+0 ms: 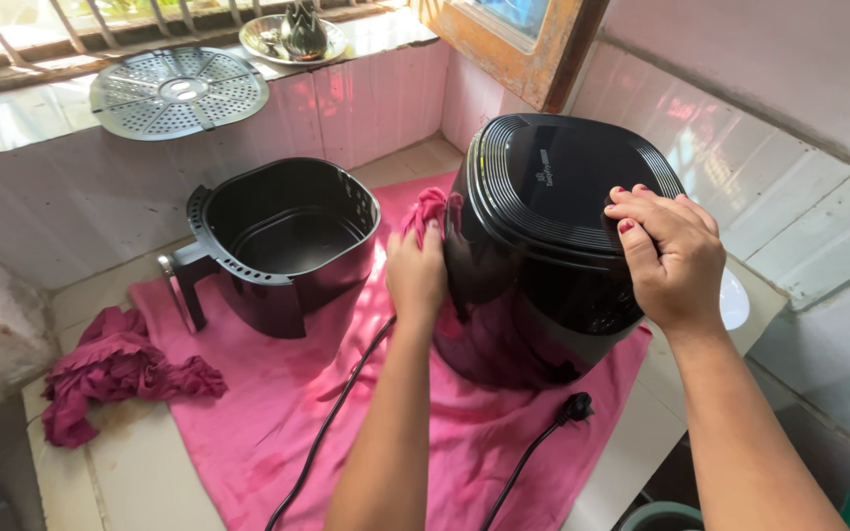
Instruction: The person wipes the exterior of a black air fryer with a pink cloth, then wipes the power cord and plug with the cloth, and finally wipes the back and bottom of the unit, lifting it to reach the underside.
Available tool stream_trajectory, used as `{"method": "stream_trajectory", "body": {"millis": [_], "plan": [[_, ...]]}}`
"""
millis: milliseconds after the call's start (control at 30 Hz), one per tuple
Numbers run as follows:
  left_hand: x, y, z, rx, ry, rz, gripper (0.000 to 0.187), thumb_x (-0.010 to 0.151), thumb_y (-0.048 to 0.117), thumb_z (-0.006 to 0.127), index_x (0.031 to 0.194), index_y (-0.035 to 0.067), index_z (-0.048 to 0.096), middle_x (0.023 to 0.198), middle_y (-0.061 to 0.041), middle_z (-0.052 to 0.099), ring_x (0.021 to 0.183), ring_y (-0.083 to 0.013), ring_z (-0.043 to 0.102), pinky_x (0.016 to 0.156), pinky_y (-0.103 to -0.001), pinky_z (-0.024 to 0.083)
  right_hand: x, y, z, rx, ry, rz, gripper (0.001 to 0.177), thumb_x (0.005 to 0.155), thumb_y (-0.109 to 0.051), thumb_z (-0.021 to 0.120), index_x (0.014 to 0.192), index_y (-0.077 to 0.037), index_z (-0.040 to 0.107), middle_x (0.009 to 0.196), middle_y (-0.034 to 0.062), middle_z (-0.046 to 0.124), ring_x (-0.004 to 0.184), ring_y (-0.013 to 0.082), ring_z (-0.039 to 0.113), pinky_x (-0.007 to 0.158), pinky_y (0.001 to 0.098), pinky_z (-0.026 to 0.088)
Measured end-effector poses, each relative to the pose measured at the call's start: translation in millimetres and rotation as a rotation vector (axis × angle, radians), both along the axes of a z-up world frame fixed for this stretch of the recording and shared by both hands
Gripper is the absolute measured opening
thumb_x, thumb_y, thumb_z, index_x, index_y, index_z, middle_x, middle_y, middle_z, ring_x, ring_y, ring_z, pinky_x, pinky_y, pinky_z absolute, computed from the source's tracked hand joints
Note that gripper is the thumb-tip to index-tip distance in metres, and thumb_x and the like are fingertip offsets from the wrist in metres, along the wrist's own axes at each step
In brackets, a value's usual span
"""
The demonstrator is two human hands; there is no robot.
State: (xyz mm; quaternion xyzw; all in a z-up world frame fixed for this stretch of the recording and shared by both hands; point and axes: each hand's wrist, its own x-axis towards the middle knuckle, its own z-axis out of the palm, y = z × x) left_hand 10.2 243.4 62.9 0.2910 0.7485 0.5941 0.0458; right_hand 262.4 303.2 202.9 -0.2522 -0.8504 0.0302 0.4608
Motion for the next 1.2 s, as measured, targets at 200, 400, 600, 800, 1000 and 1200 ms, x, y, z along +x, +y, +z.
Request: {"method": "stream_trajectory", "body": {"millis": [200, 400, 600, 800, 1000, 1200], "plan": [[75.6, -47.6, -26.3, 0.072, 0.116, 0.273, 0.042, 0.101, 0.036, 0.054, 0.116, 0.002, 0.071, 0.124, -0.027, 0.059, 0.111, -0.0479, 0.056, 0.098, -0.054, 0.042, 2.6, 1.5, -4.8, 0.029, 0.021, 0.026, 0.018, 0.106, -0.019, 0.058, 0.109, -0.013, 0.074, 0.122, 0.0023, 0.075, 0.128, 0.0230, 0.066, 0.120, 0.0456, 0.039], [103.9, -70.4, -60.8, -0.258, -0.049, 0.262, 0.045, 0.101, 0.040, 0.050, 0.118, 0.004, 0.070, 0.122, -0.025, 0.059, 0.106, -0.0480, 0.060, 0.094, -0.054, 0.046, 3.6, 4.7, -6.8, 0.077, 0.018, 0.047, 0.019, 0.107, -0.016, 0.056, 0.109, -0.012, 0.074, 0.125, 0.0040, 0.075, 0.126, 0.0278, 0.066, 0.118, 0.0473, 0.039], [98.5, -111.9, -51.1, -0.571, -0.151, -0.075, 0.046, 0.099, 0.045, 0.051, 0.117, 0.009, 0.072, 0.118, -0.024, 0.064, 0.105, -0.0449, 0.063, 0.092, -0.053, 0.049, -4.7, -54.4, -27.3, 0.502, 0.038, -0.066, 0.021, 0.095, 0.001, 0.059, 0.110, -0.003, 0.072, 0.132, 0.0170, 0.070, 0.130, 0.0443, 0.059, 0.123, 0.0510, 0.038], [103.2, -134.9, -22.5, 0.274, -1.087, -0.578, 0.060, 0.099, 0.054, 0.044, 0.128, 0.006, 0.064, 0.116, -0.015, 0.071, 0.100, -0.0267, 0.070, 0.084, -0.040, 0.055, -13.9, -136.2, -79.5, 0.073, -0.144, 0.446, 0.054, 0.069, -0.018, 0.084, 0.119, -0.001, 0.069, 0.139, 0.0218, 0.057, 0.130, 0.0422, 0.052, 0.109, 0.0488, 0.043], [101.8, -159.6, 14.3, 0.338, -1.041, -0.733, 0.074, 0.095, 0.064, 0.033, 0.143, 0.010, 0.051, 0.114, -0.006, 0.070, 0.090, -0.0149, 0.071, 0.076, -0.030, 0.058, -3.8, -139.0, -55.6, 0.012, -0.039, 0.410, 0.054, 0.070, -0.010, 0.084, 0.121, -0.004, 0.067, 0.140, 0.0199, 0.060, 0.129, 0.0428, 0.060, 0.110, 0.0469, 0.048], [97.4, -154.6, 36.5, 0.260, -0.423, -0.342, 0.040, 0.097, 0.027, 0.066, 0.129, 0.003, 0.067, 0.105, -0.011, 0.073, 0.082, -0.0129, 0.061, 0.068, -0.028, 0.050, 2.0, -30.1, 34.3, 0.130, 0.020, 0.073, 0.039, 0.091, -0.013, 0.079, 0.128, -0.006, 0.067, 0.131, 0.0173, 0.067, 0.122, 0.0351, 0.064, 0.104, 0.0424, 0.053]]}}
